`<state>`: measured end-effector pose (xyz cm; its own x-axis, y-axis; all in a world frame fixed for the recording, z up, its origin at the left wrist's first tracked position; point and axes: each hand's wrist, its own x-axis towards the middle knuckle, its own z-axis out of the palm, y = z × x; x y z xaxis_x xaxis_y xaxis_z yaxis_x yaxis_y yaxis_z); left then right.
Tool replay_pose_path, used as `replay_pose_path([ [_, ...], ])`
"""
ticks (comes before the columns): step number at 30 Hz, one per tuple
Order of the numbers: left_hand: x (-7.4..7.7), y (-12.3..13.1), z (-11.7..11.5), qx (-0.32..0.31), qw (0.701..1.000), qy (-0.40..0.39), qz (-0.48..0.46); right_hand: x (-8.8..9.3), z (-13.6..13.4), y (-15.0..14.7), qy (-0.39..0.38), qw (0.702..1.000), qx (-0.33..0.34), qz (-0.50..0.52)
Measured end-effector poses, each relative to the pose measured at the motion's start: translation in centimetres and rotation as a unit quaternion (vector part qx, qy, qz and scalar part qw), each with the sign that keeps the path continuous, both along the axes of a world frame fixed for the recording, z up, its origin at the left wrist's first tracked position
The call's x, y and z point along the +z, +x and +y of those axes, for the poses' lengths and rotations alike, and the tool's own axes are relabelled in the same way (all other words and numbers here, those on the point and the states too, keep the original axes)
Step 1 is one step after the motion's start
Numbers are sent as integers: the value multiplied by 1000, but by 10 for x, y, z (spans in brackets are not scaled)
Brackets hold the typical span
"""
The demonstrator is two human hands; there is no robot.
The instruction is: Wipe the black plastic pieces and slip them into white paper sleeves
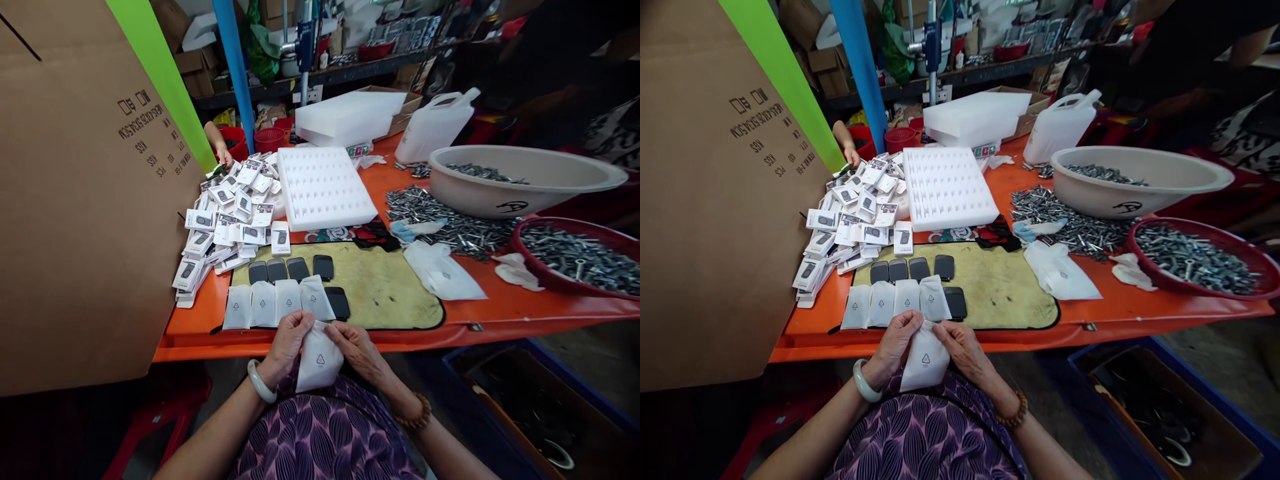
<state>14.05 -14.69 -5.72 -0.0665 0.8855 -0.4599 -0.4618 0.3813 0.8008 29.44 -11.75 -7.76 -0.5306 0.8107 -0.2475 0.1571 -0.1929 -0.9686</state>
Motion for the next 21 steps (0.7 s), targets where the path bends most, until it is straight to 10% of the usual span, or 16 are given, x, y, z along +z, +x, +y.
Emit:
replay_pose_path([
  [5, -3, -2, -2, -86, 990, -44, -99, -4, -2, 5, -49, 998, 16, 23],
  [9, 3, -23, 0, -221, 971, 20, 89, -12, 20, 16, 32, 997, 64, -7],
  [14, 14, -38, 7, -257, 890, 156, 342, -31, 74, 33, 301, 939, 19, -167],
  [21, 3, -36, 12, -357, 771, 217, 479, -32, 106, 27, 315, 887, 108, -319],
])
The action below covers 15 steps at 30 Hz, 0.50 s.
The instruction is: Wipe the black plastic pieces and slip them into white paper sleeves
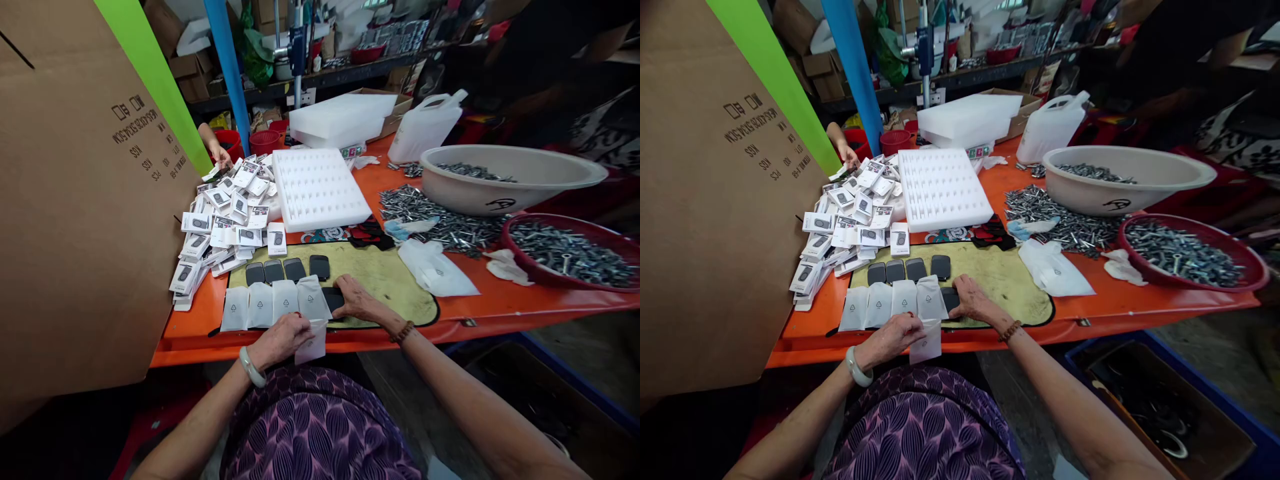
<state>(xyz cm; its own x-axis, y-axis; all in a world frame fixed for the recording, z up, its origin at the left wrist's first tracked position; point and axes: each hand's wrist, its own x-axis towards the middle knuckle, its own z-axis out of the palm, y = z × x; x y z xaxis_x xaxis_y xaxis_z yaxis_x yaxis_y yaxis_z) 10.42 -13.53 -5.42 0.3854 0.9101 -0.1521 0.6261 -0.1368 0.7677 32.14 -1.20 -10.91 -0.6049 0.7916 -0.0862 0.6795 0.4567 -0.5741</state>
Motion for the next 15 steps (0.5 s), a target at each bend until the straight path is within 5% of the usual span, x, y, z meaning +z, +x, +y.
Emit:
replay_pose_path([
  [8, -4, -3, 3, 18, 1000, -1, 25, -2, -2, 21, -124, 977, -118, 129],
  [12, -7, -1, 4, 21, 1000, -12, -18, 12, -5, 40, -127, 931, -223, 257],
  [15, -4, 5, 5, 25, 997, -30, -65, 36, -22, 29, -151, 880, -225, 389],
])
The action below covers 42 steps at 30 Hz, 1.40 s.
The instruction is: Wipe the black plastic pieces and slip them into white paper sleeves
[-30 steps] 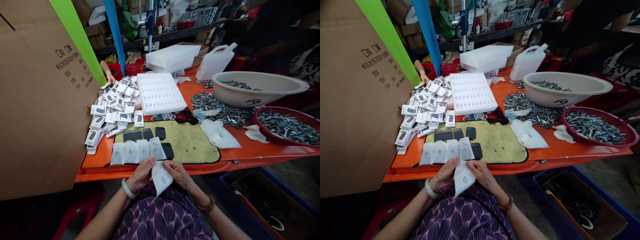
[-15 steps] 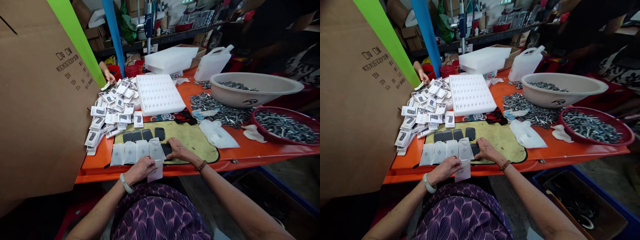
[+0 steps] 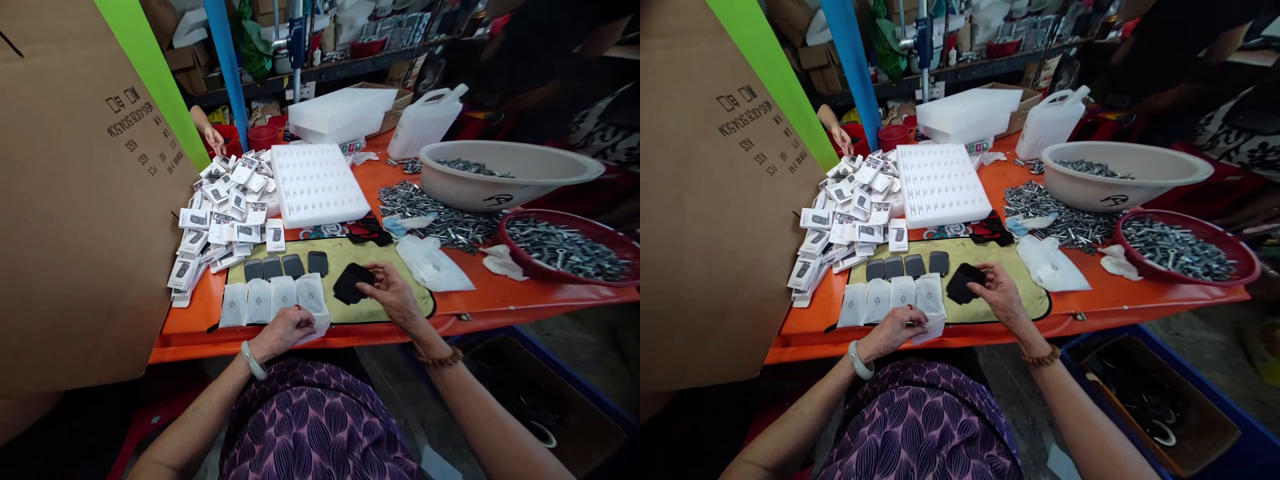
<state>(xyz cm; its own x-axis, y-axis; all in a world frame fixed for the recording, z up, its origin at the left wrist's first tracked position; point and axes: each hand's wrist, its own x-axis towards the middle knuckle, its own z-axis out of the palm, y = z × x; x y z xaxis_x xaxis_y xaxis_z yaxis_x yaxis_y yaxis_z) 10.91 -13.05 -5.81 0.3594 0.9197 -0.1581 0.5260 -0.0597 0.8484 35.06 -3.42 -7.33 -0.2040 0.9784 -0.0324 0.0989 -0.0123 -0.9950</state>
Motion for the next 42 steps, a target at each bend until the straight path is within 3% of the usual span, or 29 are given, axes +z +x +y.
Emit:
replay_pose_path([
  [3, 9, 6, 0, 9, 998, 8, -58, 15, -24, -25, 16, 995, 3, 95],
  [7, 20, 7, -3, 46, 994, 36, -89, 12, -45, -45, 18, 993, 26, 113],
  [11, 23, 7, -8, 67, 991, 17, -112, 17, -46, -40, 25, 989, 134, 50],
  [15, 22, 15, -14, 86, 987, -8, -138, 44, -40, -29, 41, 961, 269, -46],
  [17, 21, 21, -17, 113, 980, -16, -165, 54, -39, -26, 49, 950, 300, -74],
  [20, 17, 27, -19, 175, 957, -32, -231, 53, -43, -23, 79, 956, 268, -85],
  [24, 13, 28, -17, 253, 920, -33, -298, 37, -55, -21, 92, 982, 160, -46],
  [27, 15, 26, -15, 282, 907, -23, -313, 28, -63, -24, 82, 989, 121, -24],
  [34, 25, 18, -19, 246, 912, -31, -327, 27, -65, -32, -30, 985, 165, 43],
  [37, 31, 11, -22, 203, 921, -44, -331, 35, -64, -36, -46, 984, 156, 70],
  [42, 52, 3, -25, 159, 933, 32, -321, 56, -67, -44, -50, 982, 149, 104],
])
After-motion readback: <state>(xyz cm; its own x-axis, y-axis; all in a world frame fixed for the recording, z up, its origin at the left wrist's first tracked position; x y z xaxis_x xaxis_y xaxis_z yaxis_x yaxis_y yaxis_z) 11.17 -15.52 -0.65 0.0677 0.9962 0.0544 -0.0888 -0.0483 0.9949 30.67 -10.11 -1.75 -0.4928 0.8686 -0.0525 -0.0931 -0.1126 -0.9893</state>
